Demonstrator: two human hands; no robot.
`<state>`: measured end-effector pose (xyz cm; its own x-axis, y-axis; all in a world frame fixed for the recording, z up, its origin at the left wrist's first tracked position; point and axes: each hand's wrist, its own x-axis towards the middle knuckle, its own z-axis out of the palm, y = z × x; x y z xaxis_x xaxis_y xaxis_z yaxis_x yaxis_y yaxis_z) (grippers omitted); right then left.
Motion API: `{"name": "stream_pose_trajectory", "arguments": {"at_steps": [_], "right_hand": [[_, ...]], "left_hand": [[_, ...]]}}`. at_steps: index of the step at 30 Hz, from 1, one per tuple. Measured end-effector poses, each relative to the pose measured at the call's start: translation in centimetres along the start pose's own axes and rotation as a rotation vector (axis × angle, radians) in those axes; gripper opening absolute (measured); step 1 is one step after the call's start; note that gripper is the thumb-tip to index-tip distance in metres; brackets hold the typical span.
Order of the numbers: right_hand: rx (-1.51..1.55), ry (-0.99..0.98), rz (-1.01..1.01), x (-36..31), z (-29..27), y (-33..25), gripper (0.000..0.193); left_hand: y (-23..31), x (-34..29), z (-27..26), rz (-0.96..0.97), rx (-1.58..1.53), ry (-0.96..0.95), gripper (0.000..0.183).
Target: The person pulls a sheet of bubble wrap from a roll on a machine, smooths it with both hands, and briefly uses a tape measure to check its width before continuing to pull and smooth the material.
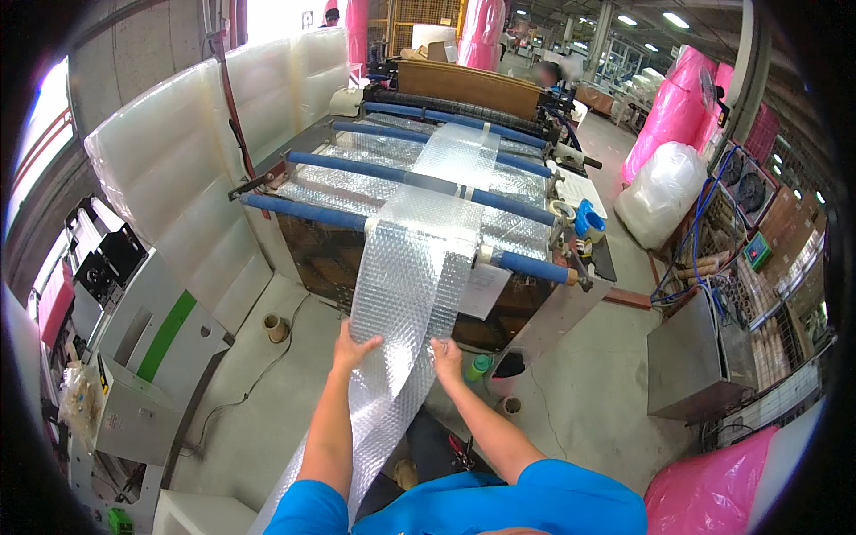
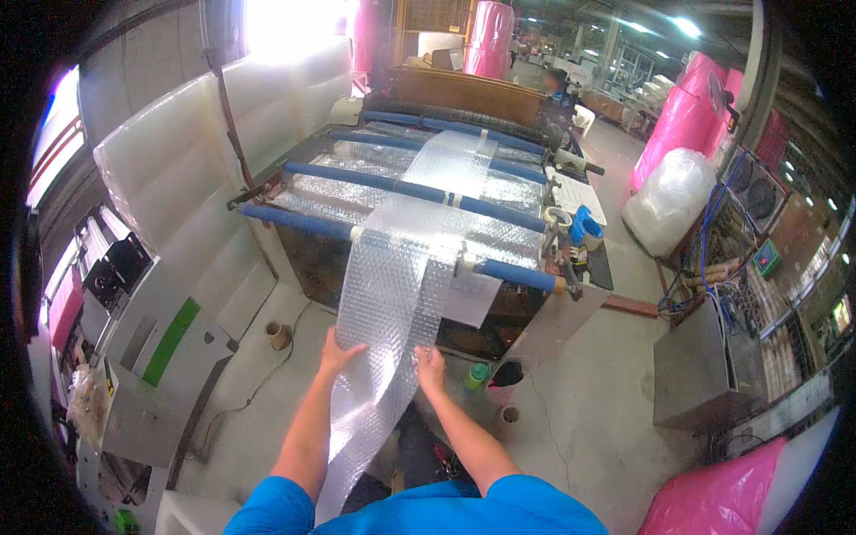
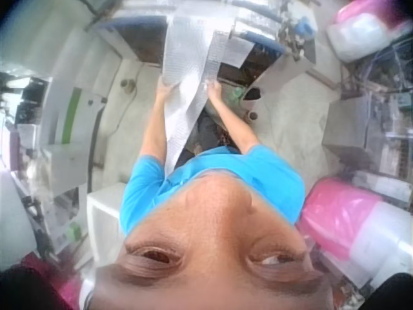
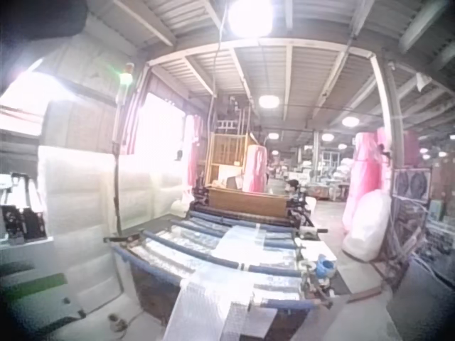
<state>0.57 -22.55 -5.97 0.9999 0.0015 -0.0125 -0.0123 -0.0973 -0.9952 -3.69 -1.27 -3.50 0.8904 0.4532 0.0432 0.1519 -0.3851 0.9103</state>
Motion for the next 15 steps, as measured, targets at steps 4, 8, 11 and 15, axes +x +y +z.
{"name": "stream_pose_trajectory", "arguments": {"at_steps": [4, 8, 11, 15], "right_hand": [[-0.053, -0.101, 0.06, -7.2, 0.3, 3.3, 0.025], [0.091, -0.271, 0.179, -10.4, -0.4, 3.0, 0.024], [0.033, -0.433, -0.058, -11.4, -1.3, 0.0, 0.027], [0.126, -0.424, -0.021, -13.2, -1.3, -4.8, 0.025]], "left_hand": [[-5.4, -7.5, -1.0, -0.172, 0.008, 0.06, 0.075], [-2.9, -11.3, -4.5, -0.279, 0.155, 0.14, 0.068], [1.7, -12.8, -8.4, -0.197, 0.241, 0.195, 0.057], [6.0, -13.7, -11.8, -0.079, 0.253, 0.298, 0.041]]}}
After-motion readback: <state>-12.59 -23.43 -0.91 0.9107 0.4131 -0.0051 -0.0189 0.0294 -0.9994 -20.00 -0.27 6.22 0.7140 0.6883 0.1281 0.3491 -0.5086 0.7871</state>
